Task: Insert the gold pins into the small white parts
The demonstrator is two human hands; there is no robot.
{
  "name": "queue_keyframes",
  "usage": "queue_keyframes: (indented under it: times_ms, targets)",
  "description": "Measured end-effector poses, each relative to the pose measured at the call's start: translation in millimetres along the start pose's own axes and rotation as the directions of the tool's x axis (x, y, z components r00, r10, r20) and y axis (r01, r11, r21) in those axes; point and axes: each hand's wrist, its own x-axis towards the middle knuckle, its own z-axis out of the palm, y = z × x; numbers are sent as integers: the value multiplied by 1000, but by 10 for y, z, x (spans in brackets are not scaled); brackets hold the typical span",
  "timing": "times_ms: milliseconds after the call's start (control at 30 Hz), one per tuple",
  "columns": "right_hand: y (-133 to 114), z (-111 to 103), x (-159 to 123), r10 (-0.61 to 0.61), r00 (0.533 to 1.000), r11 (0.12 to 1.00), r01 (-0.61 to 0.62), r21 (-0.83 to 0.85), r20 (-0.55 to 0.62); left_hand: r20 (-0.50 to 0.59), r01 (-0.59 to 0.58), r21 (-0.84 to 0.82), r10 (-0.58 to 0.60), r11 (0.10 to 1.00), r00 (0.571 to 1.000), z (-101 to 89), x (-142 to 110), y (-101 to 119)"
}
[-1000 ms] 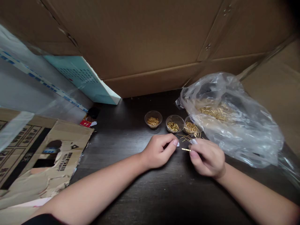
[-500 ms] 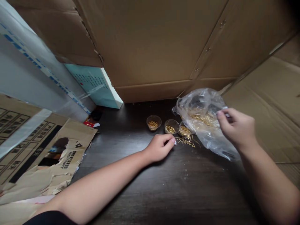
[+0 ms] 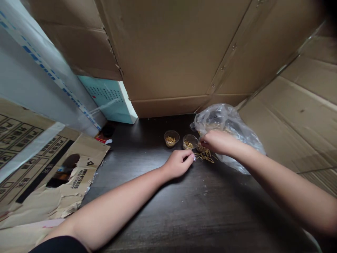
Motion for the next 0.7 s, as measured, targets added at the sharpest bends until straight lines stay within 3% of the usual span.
queue_keyframes:
  times_ms: [267,500,633,700]
  targets:
    - [-5,14,185,4,998,1000,-4,-6,58,8,-19,1,19,1000,1000,21,-18,-14]
    - [117,30,58,-1,999,1000,2,6,-39,19,2,-1,-2,1000,1000,33,-21,-15]
    - [168,145,-53,-10,978,1000,9,-2,-208,24,11,-6,-11,1000,1000,31,-22,-4]
    - [154,251,-120,-64,914,998,67,-7,-401,27,19,-9,-18,1000,999,27,-21,5]
